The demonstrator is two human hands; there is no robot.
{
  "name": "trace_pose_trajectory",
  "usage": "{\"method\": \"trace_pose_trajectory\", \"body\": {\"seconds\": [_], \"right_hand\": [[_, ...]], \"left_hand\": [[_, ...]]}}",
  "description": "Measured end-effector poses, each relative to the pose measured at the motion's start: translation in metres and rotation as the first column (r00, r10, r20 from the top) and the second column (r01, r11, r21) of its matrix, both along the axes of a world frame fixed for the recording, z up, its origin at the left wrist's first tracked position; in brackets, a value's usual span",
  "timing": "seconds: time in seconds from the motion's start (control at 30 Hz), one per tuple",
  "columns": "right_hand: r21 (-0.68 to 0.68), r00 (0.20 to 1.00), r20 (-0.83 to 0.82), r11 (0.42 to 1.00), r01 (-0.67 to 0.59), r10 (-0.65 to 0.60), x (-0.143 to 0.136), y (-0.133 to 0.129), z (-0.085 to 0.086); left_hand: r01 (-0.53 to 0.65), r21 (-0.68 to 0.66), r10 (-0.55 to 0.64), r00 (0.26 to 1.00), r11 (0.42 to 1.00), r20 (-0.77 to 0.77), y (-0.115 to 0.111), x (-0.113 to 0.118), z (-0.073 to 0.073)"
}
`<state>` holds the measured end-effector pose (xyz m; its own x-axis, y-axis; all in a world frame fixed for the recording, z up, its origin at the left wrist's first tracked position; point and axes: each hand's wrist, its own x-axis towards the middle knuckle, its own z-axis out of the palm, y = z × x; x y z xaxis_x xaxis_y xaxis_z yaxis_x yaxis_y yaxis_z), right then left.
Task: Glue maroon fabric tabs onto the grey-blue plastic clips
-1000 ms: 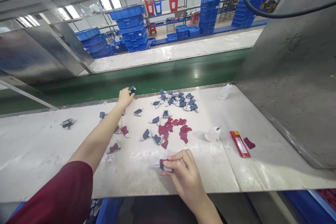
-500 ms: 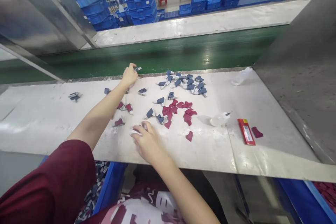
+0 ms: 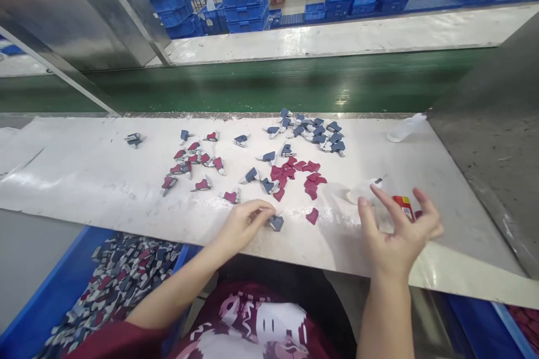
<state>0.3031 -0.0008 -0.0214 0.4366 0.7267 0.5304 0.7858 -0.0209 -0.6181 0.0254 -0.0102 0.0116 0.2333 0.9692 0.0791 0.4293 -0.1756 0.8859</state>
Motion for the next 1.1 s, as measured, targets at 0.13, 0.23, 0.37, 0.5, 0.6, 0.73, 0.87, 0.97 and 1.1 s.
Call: {"method": "trace_pose_trajectory", "body": {"seconds": [0.13,0.23,0.37,0.5,0.6,0.73,0.87,0.97,1.1], "right_hand": [[-0.082,0.995,0.002,0.992,-0.096,0.097,-0.009,0.011,0.003],[-0.196,0.990,-0.010,0.970,-0.141,0.142,-0.013,0.019,0.002],[-0.285,0.985,-0.006,0.944,-0.165,0.170,-0.013,0.023,-0.009],[-0.207,0.973,0.045,0.955,-0.214,0.228,-0.009,0.021,-0.022],[-0.051,0.974,0.058,0.975,-0.217,0.220,-0.011,0.017,-0.024],[0.333,0.957,0.030,0.900,-0.282,0.288,-0.034,0.007,-0.021],[0.506,0.982,-0.096,0.858,-0.092,0.162,-0.071,-0.010,-0.020],[0.473,0.957,-0.176,0.873,-0.121,0.229,-0.091,-0.022,-0.023],[0.343,0.894,-0.226,0.891,-0.299,0.387,-0.098,-0.030,-0.024]], "left_hand": [[-0.098,-0.009,0.098,0.995,0.995,0.014,-0.008,0.013,-0.026],[-0.097,0.029,0.098,0.995,0.995,-0.016,-0.005,0.009,-0.035],[-0.096,0.043,0.098,0.994,0.994,-0.049,-0.004,0.004,-0.040],[-0.112,0.162,0.132,0.984,0.980,-0.116,-0.005,0.005,-0.043],[-0.106,0.198,0.129,0.986,0.974,-0.106,-0.004,0.005,-0.045],[-0.095,0.178,0.108,0.992,0.979,-0.066,-0.002,0.003,-0.044],[-0.067,0.179,0.079,0.995,0.981,-0.057,-0.001,0.001,-0.043],[-0.097,0.163,0.105,0.994,0.982,-0.041,-0.001,0.000,-0.044],[-0.162,0.168,0.173,0.984,0.972,-0.053,-0.001,0.002,-0.045]]}}
